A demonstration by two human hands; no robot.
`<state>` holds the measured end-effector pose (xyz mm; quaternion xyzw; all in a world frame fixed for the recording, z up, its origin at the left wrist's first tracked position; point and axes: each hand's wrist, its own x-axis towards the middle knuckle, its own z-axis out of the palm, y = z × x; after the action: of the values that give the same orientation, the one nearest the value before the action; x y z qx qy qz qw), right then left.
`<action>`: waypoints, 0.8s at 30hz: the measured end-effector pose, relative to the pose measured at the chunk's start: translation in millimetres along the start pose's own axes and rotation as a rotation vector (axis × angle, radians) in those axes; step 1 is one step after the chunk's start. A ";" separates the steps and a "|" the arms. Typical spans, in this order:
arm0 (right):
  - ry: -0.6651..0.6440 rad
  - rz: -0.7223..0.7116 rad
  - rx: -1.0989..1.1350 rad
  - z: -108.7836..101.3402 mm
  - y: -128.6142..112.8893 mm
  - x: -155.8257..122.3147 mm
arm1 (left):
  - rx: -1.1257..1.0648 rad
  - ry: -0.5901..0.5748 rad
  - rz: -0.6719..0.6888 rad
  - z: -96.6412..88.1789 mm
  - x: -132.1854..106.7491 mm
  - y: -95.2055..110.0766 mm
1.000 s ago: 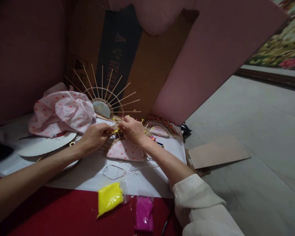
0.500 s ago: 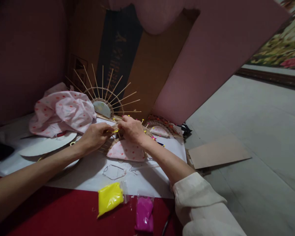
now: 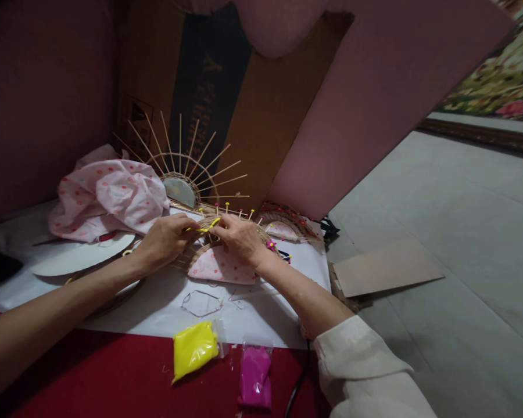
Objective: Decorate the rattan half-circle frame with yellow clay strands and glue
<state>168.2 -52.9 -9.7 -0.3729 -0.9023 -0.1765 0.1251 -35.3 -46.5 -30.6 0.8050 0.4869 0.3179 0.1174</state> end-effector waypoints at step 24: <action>-0.065 0.026 -0.005 -3.4 -7.2 1.0 | 0.095 -0.014 -0.001 -5.3 -0.1 3.9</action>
<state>162.7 -58.4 -7.8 -0.3906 -0.9004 -0.1649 0.0973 -35.9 -49.2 -24.6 0.8116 0.5011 0.2886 0.0828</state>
